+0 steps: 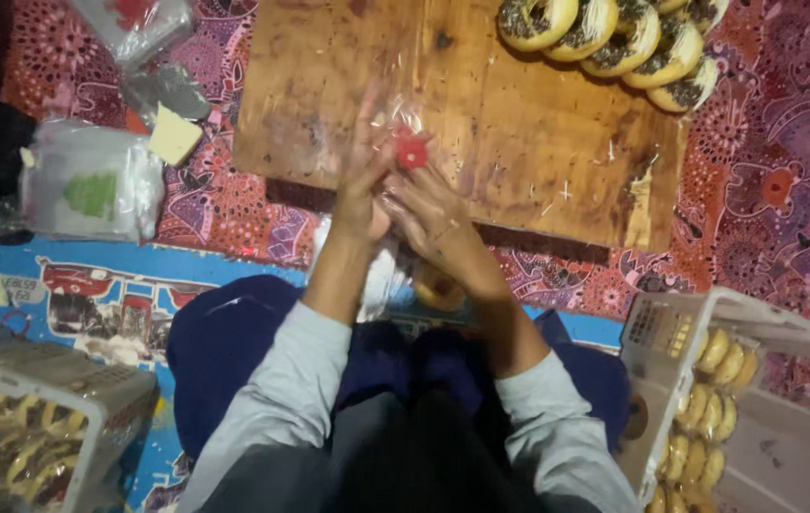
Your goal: The person sits on the floor and repeatedly picks doughnuts from a wooden board, places them into clear plastic bags, and sets the sealed bags into a white crate. The process continues with multiple doughnuts throughout the clip.
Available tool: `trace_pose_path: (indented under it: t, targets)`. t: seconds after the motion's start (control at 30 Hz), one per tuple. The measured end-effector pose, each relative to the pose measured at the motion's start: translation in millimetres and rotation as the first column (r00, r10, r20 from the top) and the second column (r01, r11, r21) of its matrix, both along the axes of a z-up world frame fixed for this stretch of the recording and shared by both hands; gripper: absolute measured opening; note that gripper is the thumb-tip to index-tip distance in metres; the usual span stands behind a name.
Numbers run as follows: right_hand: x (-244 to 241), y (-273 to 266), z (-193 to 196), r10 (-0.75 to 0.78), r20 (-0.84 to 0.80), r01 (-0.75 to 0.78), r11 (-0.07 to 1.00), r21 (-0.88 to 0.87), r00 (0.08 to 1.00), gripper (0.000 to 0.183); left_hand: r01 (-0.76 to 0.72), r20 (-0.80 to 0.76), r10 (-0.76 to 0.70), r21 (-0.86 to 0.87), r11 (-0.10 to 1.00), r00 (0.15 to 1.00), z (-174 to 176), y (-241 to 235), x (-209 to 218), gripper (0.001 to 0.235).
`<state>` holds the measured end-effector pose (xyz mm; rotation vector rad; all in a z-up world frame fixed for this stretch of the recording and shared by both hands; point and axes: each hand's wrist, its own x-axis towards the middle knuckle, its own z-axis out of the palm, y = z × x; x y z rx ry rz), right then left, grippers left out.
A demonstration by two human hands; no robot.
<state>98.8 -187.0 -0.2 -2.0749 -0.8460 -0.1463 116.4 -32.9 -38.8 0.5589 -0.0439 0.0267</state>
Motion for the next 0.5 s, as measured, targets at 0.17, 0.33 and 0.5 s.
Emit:
trace_pose_path:
  t: [0.17,0.33,0.5]
  targets:
    - [105,-61,17,-0.171,-0.51,0.298,0.938,0.177,0.843,0.019,-0.057,-0.268,-0.046,-0.365,0.929,0.962,-25,28,68,0.018]
    - [239,-134,7,-0.409,0.465,0.61,0.642,-0.465,0.785,0.121,-0.034,-0.158,-0.071,-0.581,0.813,0.985,-26,44,70,0.025]
    - [225,-99,14,-0.448,0.264,0.517,0.682,-0.517,0.854,0.09,-0.021,-0.113,-0.077,-0.681,0.732,0.991,-34,55,66,0.046]
